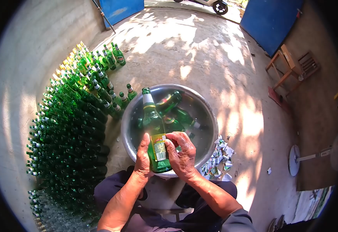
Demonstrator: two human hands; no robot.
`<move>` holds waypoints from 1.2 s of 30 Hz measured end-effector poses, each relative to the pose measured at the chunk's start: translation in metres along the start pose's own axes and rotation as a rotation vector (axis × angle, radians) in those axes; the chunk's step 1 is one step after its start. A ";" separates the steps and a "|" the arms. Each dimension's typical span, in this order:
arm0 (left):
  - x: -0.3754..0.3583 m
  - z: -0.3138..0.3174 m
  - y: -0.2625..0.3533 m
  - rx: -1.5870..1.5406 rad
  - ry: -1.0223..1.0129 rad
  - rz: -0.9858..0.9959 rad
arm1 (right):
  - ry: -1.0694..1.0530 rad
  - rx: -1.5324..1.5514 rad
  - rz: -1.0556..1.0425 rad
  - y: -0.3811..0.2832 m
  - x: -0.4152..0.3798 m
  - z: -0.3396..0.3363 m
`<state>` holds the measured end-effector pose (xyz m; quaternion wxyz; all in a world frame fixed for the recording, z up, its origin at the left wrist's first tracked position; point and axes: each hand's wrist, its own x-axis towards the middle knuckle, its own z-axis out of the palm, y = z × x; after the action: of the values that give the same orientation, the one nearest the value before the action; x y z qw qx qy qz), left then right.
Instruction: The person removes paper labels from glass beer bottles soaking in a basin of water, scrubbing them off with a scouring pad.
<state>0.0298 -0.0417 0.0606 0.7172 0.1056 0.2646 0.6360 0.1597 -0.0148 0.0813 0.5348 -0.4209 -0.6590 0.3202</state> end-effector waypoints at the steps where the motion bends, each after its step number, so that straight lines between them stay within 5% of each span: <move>1: 0.000 -0.002 0.000 0.007 0.007 -0.007 | 0.008 0.049 0.036 -0.002 0.000 -0.001; 13: -0.004 -0.006 0.005 0.018 -0.051 -0.029 | -0.012 0.244 0.158 0.000 -0.002 -0.012; 15: -0.003 -0.003 0.006 0.076 -0.047 0.018 | 0.037 0.351 0.346 0.002 -0.005 -0.008; 36: -0.005 0.000 0.006 0.190 -0.049 0.117 | -0.115 0.249 0.189 0.014 0.002 -0.016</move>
<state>0.0242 -0.0456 0.0643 0.6718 0.2039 0.2996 0.6461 0.1784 -0.0072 0.0731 0.5118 -0.3925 -0.6013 0.4717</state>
